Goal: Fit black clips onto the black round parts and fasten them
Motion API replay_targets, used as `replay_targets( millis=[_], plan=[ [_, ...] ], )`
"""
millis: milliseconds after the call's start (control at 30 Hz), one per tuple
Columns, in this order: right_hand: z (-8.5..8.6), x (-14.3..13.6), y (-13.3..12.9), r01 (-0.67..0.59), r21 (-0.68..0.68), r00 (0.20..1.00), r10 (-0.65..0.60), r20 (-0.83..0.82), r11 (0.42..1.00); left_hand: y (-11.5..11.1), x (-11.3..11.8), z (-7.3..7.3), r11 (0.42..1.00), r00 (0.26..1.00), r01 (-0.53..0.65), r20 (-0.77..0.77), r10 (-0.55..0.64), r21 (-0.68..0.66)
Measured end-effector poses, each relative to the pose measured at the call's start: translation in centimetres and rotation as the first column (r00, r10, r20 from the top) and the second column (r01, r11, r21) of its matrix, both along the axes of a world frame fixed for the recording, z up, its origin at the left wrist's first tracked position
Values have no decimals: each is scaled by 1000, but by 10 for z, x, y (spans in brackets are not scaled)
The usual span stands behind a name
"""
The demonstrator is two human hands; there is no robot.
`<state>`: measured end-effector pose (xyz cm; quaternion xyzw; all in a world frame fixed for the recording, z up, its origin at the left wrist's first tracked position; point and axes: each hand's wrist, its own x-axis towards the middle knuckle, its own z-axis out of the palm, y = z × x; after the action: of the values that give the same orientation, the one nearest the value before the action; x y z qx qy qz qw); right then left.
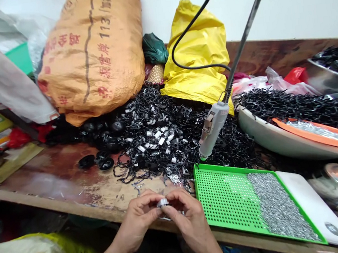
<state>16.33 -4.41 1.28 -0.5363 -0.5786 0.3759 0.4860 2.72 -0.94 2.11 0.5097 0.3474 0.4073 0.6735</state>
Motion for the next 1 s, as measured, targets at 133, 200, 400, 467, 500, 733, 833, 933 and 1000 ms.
replay_targets(
  millis=[133,200,400,467,500,733,833,933,1000],
  plan=[
    [0,-2,0,28,103,996,-36,76,994,-1,1,-3,1000,1000,-13,4,13,-18],
    [2,-2,1,5,221,985,-43,167,975,-1,2,-4,998,1000,-17,22,18,-53],
    [3,-1,2,-20,211,978,-24,207,977,-2,2,-2,998,1000,-12,11,13,-67],
    [2,-3,1,29,199,978,-69,198,980,-4,3,-1,996,999,-28,20,30,-85],
    [1,-5,1,51,206,974,-94,205,977,-4,3,-1,992,998,-39,42,44,-118],
    [-6,-14,0,-111,456,854,-150,498,883,0,0,-2,877,950,-122,201,239,-464],
    [-9,-19,3,-155,469,773,-189,605,869,-4,-2,-1,846,946,-118,201,255,-520],
    [-12,-24,9,-136,498,745,-243,622,857,-7,-5,-1,859,959,-122,162,231,-497],
    [-15,-25,13,-127,514,751,-256,609,848,2,-13,-1,899,983,-168,2,185,-404]
  ],
)
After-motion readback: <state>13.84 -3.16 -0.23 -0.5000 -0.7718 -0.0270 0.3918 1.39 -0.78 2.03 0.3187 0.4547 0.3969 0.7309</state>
